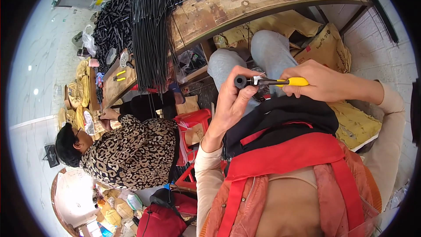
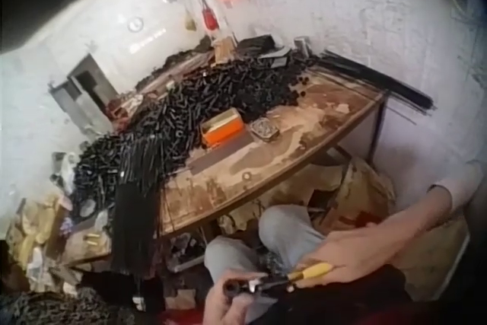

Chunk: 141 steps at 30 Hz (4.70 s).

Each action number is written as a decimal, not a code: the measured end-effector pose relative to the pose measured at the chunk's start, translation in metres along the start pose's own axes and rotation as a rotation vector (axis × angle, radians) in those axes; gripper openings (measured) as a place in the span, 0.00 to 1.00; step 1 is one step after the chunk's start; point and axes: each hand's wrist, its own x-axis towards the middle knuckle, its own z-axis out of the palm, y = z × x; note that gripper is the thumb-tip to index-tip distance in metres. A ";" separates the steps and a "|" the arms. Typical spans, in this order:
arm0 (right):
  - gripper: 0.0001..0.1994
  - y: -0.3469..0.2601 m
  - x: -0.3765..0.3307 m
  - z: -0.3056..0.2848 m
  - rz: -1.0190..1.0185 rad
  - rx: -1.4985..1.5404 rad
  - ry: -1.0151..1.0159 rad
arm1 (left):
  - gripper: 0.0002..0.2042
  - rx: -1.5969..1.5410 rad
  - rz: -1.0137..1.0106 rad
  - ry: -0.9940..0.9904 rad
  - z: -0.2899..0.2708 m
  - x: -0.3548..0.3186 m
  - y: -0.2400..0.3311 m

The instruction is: Bundling multiple black plastic strips together and trimming the ends using wire cutters at a manufacturing workbench.

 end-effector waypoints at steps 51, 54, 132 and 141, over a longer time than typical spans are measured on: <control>0.06 0.128 0.175 -0.178 0.113 0.697 0.548 | 0.13 -0.202 -0.037 0.367 -0.010 0.022 -0.031; 0.06 0.139 0.177 -0.166 0.007 0.839 0.537 | 0.14 -0.173 -0.036 0.356 0.000 0.020 -0.023; 0.19 -0.064 0.003 -0.043 0.298 -0.118 -0.138 | 0.24 -0.163 0.100 0.062 0.001 0.030 0.000; 0.16 -0.071 -0.002 -0.045 0.137 -0.134 -0.052 | 0.27 -0.170 0.045 0.021 -0.009 0.033 0.002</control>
